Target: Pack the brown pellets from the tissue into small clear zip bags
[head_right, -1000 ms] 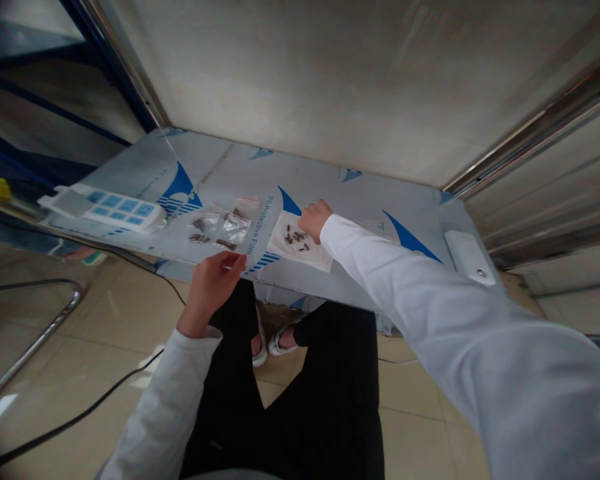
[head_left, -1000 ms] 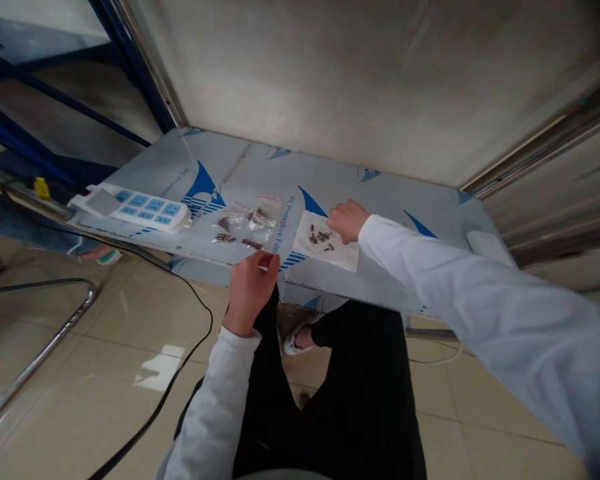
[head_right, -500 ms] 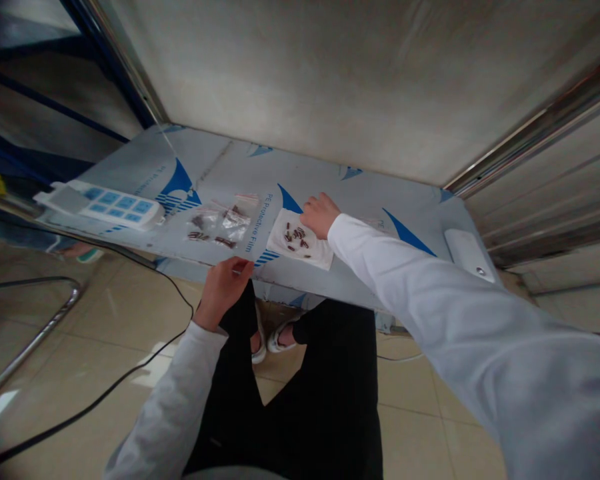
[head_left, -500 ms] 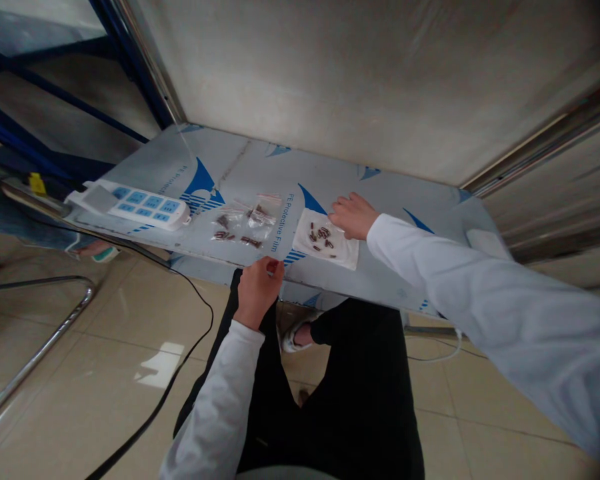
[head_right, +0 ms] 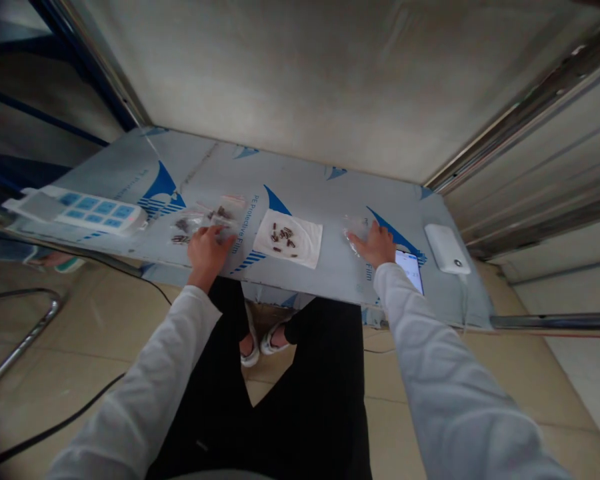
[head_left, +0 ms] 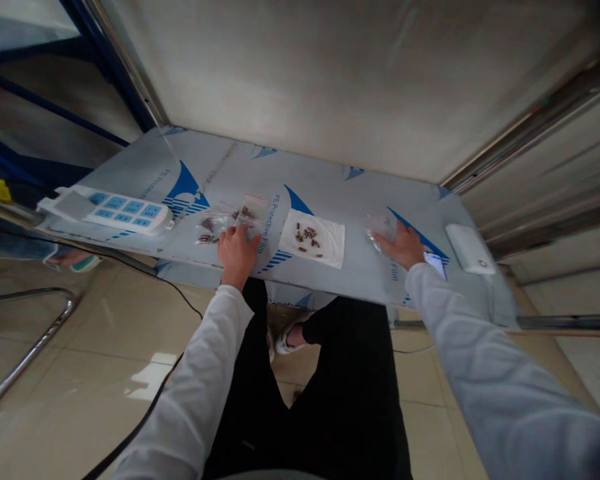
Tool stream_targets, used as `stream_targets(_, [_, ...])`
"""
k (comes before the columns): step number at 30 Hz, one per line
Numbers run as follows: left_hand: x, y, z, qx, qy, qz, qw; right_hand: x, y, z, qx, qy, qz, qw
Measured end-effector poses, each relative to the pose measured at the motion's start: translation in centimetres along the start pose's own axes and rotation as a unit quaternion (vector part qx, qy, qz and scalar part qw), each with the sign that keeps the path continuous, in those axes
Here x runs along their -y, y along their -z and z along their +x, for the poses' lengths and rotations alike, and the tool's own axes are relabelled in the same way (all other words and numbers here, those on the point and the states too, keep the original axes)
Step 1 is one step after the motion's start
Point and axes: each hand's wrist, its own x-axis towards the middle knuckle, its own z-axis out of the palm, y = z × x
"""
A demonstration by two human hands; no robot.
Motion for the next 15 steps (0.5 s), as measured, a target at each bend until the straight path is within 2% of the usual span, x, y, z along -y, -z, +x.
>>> stream_targets(3, [-0.1,0.4,0.7,0.028,0.000,0.024,0.999,0.4,0.8,-0.8,-0.084,-0.035,0.044,0.995])
stream_targets(5, [-0.1,0.8,0.9,0.027,-0.002,0.036,0.999,0.3,1.9,-1.3,-0.158,-0.043,0.086,0.983])
stream_targets(7, [-0.1,1.5,0.8,-0.003,0.000,0.035,0.999,0.4,3.0,-2.4,-0.221,-0.034,0.131,0.966])
stream_targets(9, [-0.4,2.4,0.4,-0.055,0.009,0.019,0.998,1.3,3.7,-4.4,-0.247,-0.022,0.201,0.948])
stream_targets(11, [-1.1,3.7,-0.7,-0.111,0.005,-0.015,0.994,3.5,3.9,-7.1,-0.211,-0.010,0.301,0.930])
stream_targets(13, [-2.3,4.9,-2.5,-0.147,-0.032,-0.065,0.986,7.0,3.8,-9.9,-0.122,0.006,0.407,0.905])
stream_targets(15, [-3.6,5.8,-4.8,-0.155,-0.091,-0.122,0.976,11.1,3.7,-12.1,-0.028,0.019,0.495,0.868])
